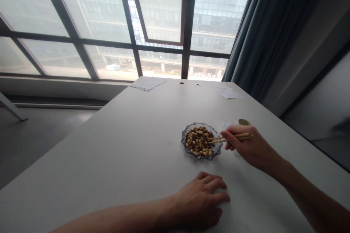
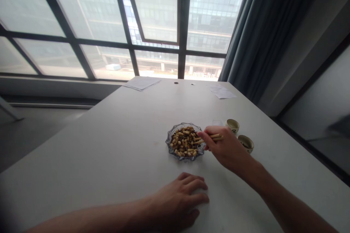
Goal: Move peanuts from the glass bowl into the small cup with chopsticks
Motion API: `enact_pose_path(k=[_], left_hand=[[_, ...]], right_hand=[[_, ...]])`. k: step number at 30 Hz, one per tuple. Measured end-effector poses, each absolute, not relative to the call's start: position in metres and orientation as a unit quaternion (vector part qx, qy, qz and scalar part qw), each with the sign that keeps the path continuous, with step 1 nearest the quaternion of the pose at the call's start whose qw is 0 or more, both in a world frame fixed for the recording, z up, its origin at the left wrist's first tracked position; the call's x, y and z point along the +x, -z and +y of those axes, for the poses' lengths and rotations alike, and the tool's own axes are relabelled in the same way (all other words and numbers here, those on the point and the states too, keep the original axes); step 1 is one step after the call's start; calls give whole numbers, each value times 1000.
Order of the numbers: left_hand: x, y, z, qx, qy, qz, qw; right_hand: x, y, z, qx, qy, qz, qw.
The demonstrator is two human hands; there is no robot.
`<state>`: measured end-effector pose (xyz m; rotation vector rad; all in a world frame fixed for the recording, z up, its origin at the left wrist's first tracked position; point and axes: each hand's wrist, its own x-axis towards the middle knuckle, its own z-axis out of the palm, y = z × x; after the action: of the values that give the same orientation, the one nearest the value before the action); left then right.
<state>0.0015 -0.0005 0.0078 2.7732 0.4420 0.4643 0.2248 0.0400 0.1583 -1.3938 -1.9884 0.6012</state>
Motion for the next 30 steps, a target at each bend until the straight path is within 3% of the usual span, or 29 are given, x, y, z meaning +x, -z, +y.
enact_pose_path(k=[12, 24, 30], left_hand=[[1, -9, -1, 958, -160, 161, 176], [1, -8, -2, 958, -167, 161, 168], [1, -8, -1, 958, -163, 160, 171]], right_hand=[[245, -141, 38, -539, -233, -724, 361], [254, -130, 47, -509, -266, -739, 351], [270, -108, 56, -524, -312, -683, 402]])
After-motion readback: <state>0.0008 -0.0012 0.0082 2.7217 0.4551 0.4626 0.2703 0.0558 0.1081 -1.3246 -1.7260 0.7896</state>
